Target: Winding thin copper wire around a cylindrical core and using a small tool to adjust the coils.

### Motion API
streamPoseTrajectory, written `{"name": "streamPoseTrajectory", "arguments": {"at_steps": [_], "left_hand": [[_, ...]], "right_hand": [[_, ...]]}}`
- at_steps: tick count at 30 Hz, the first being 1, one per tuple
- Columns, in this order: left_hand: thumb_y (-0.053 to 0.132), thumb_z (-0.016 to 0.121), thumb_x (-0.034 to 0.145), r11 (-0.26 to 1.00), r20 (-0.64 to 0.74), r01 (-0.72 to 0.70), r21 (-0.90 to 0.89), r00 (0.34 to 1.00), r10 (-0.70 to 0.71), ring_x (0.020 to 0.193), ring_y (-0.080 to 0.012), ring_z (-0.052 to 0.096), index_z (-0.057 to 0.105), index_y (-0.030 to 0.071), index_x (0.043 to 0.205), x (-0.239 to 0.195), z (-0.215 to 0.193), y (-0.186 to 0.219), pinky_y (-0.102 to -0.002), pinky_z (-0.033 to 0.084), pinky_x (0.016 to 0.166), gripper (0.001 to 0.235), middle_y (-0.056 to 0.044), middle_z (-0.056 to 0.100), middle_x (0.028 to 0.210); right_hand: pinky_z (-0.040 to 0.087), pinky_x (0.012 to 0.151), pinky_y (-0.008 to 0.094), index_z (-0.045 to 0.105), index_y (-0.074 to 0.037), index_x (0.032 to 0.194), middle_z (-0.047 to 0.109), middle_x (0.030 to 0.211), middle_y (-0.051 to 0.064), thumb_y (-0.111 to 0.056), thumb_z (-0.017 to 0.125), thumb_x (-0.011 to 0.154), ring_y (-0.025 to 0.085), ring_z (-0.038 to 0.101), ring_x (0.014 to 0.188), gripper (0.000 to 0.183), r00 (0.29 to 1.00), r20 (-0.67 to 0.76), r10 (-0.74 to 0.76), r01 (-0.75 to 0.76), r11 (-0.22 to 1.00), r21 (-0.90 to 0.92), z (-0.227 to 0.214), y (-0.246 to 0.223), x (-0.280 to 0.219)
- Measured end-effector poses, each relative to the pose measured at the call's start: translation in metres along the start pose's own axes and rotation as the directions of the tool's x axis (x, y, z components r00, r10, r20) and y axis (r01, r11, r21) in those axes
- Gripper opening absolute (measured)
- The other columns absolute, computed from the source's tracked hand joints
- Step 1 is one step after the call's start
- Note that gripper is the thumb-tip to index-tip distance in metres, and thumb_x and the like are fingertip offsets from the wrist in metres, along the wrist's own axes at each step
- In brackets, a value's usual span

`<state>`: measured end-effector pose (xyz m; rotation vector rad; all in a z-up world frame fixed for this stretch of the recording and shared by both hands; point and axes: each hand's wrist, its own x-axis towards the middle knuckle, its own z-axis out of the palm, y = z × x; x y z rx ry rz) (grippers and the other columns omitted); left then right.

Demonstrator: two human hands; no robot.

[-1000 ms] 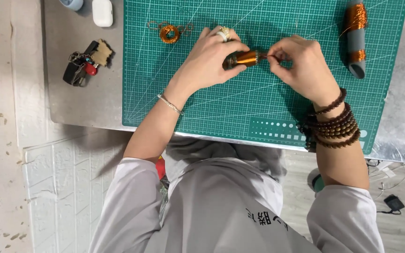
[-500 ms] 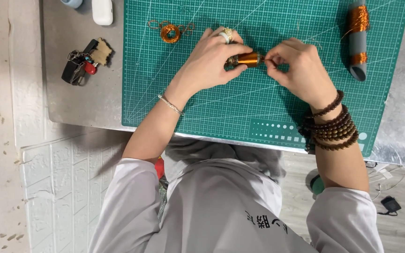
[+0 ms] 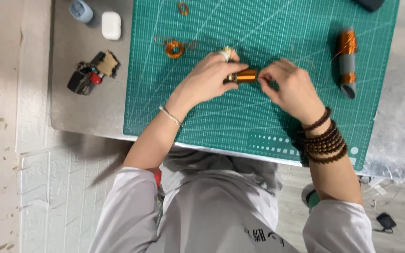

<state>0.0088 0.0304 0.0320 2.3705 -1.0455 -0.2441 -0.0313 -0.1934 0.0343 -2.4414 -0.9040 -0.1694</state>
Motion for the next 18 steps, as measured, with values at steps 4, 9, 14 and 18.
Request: {"name": "streamPoseTrajectory", "arguments": {"at_steps": [4,9,14,18], "left_hand": [[0.012,0.076,0.077,0.995,0.037,0.065,-0.072,0.997,-0.062,0.102,-0.0302,0.058,0.064,0.001,0.113,-0.002,-0.011,0.006,-0.044,0.041,0.097,0.039,-0.013,0.059,0.109],[0.014,0.076,0.077,0.995,0.024,0.056,-0.079,0.998,-0.054,0.101,-0.0285,0.059,0.065,0.004,0.112,-0.002,-0.013,0.009,-0.043,0.041,0.096,0.039,-0.011,0.060,0.106],[0.016,0.077,0.076,0.993,0.026,0.090,-0.075,0.996,-0.088,0.101,-0.0277,0.059,0.066,0.006,0.112,-0.002,-0.012,0.009,-0.043,0.041,0.095,0.039,-0.010,0.062,0.106],[0.016,0.077,0.076,0.993,0.016,0.082,-0.084,0.997,-0.081,0.100,-0.0273,0.059,0.066,0.007,0.112,-0.003,-0.012,0.008,-0.041,0.042,0.093,0.039,-0.010,0.062,0.104]], "right_hand": [[0.053,0.058,0.034,0.066,0.002,0.090,0.062,0.071,0.011,0.001,0.067,0.085,0.026,0.062,0.069,0.005,0.993,-0.063,0.096,-0.093,0.995,0.047,0.000,-0.006,0.004],[0.053,0.056,0.034,0.065,0.001,0.095,0.064,0.075,0.011,-0.002,0.067,0.086,0.026,0.063,0.071,0.010,0.986,-0.106,0.133,-0.126,0.990,0.063,-0.004,-0.013,0.005],[0.051,0.053,0.031,0.066,0.002,0.093,0.066,0.073,0.012,-0.009,0.069,0.089,0.023,0.061,0.065,0.012,0.969,-0.139,0.203,-0.189,0.976,0.109,-0.012,-0.010,0.001],[0.048,0.051,0.030,0.066,0.004,0.087,0.064,0.068,0.013,-0.004,0.067,0.087,0.022,0.058,0.063,0.008,0.953,-0.107,0.283,-0.266,0.952,0.151,-0.012,-0.008,-0.002]]}}
